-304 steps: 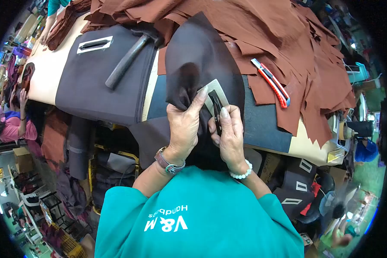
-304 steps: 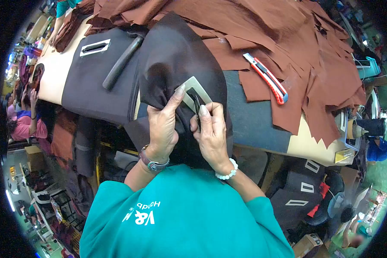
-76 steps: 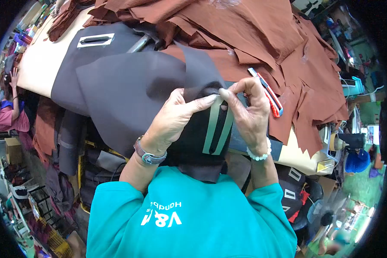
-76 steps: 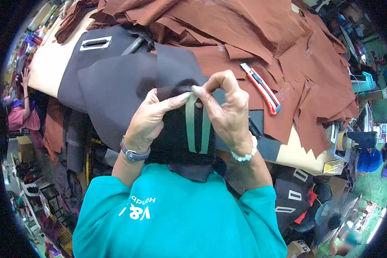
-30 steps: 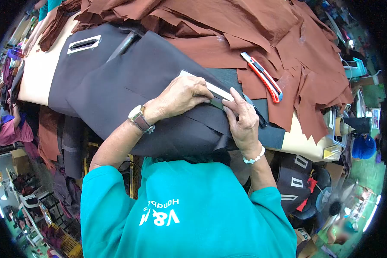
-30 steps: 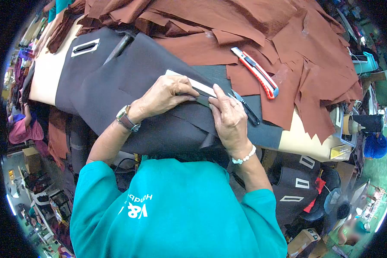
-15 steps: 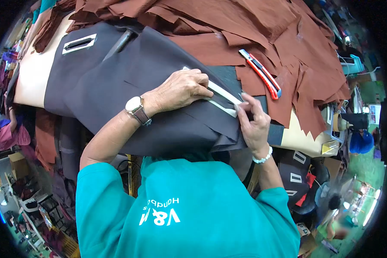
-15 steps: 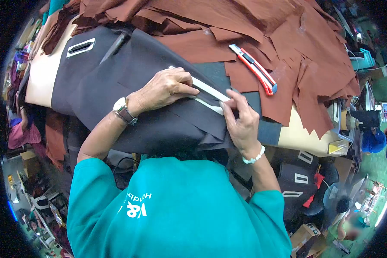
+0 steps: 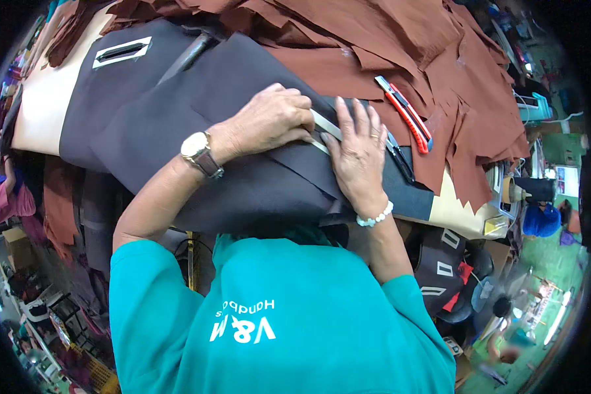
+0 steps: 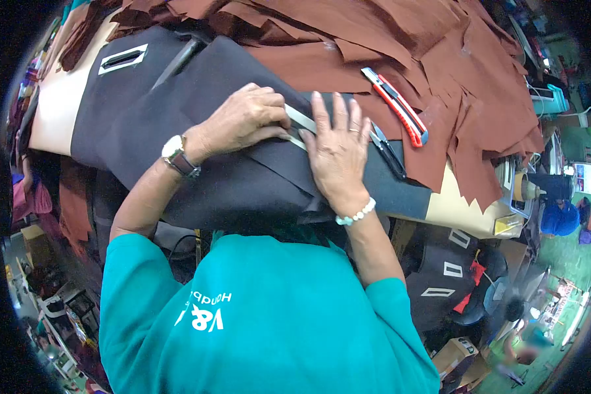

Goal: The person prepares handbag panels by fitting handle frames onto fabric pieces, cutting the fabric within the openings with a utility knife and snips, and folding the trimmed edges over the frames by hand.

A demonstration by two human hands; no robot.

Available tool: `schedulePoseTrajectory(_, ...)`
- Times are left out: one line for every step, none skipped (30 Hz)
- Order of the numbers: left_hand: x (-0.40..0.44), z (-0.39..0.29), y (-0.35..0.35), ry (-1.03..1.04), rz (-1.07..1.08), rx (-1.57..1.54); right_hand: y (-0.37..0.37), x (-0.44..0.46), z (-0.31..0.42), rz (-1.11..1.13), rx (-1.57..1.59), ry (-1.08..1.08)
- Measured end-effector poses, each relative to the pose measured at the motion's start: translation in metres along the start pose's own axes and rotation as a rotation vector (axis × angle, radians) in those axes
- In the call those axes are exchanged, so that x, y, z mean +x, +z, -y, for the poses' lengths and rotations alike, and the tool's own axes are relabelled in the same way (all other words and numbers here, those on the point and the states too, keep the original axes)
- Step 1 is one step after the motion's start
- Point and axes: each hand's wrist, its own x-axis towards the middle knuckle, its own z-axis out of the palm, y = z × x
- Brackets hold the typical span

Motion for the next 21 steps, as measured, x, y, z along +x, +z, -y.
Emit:
schedulePoseTrajectory(-0.007,0.006,-0.006,-0.022,-0.007,0.017,-0.003,-0.003,-0.005,0.009,0.017,0.022)
schedulePoseTrajectory(-0.013,0.012,-0.012,-0.043,-0.014,0.031,-0.004,-0.009,-0.013,0.031,0.012,0.04)
schedulePoseTrajectory(-0.02,0.016,-0.017,-0.064,-0.021,0.042,-0.007,-0.014,-0.017,0.063,0.024,0.063)
schedulePoseTrajectory(-0.025,0.018,-0.022,-0.106,-0.008,0.057,-0.008,-0.016,-0.019,0.063,-0.002,0.063)
schedulePoseTrajectory(-0.027,0.019,-0.021,-0.115,-0.014,0.027,-0.008,-0.018,-0.019,0.064,-0.03,0.067)
schedulePoseTrajectory(-0.029,0.02,-0.019,-0.123,-0.021,-0.003,-0.008,-0.017,-0.017,0.068,-0.051,0.052)
schedulePoseTrajectory(-0.03,0.021,-0.019,-0.131,-0.029,-0.029,-0.006,-0.012,-0.014,0.069,-0.07,0.036)
schedulePoseTrajectory(-0.029,0.02,-0.019,-0.134,-0.03,-0.038,-0.004,-0.007,-0.01,0.069,-0.09,0.02)
schedulePoseTrajectory(-0.029,0.021,-0.019,-0.141,-0.033,-0.052,0.0,-0.002,-0.004,0.059,-0.089,0.001)
schedulePoseTrajectory(-0.029,0.023,-0.017,-0.148,-0.036,-0.065,0.006,0.006,0.004,0.047,-0.089,-0.02)
schedulePoseTrajectory(-0.03,0.023,-0.016,-0.158,-0.038,-0.077,0.011,0.013,0.012,0.037,-0.086,-0.041)
schedulePoseTrajectory(-0.03,0.024,-0.015,-0.169,-0.072,-0.069,0.017,0.021,0.02,0.037,-0.062,-0.062)
schedulePoseTrajectory(-0.031,0.024,-0.014,-0.182,-0.106,-0.06,0.023,0.029,0.027,0.035,-0.042,-0.07)
schedulePoseTrajectory(-0.033,0.024,-0.014,-0.195,-0.139,-0.051,0.026,0.034,0.031,0.036,-0.039,-0.071)
schedulePoseTrajectory(-0.036,0.025,-0.015,-0.203,-0.148,-0.039,0.027,0.036,0.034,0.035,-0.036,-0.071)
schedulePoseTrajectory(-0.038,0.026,-0.016,-0.208,-0.16,-0.025,0.026,0.035,0.032,0.05,-0.02,-0.053)
schedulePoseTrajectory(-0.04,0.028,-0.017,-0.212,-0.173,-0.013,0.023,0.033,0.027,0.066,-0.007,-0.035)
schedulePoseTrajectory(-0.042,0.03,-0.019,-0.224,-0.181,-0.014,0.022,0.029,0.022,0.08,-0.041,-0.015)
schedulePoseTrajectory(-0.045,0.031,-0.021,-0.238,-0.188,-0.015,0.018,0.026,0.02,0.111,-0.042,0.014)
schedulePoseTrajectory(-0.047,0.031,-0.021,-0.252,-0.193,-0.017,0.018,0.026,0.02,0.106,-0.041,0.007)
schedulePoseTrajectory(-0.048,0.031,-0.021,-0.249,-0.199,-0.02,0.017,0.024,0.02,0.105,-0.04,0.007)
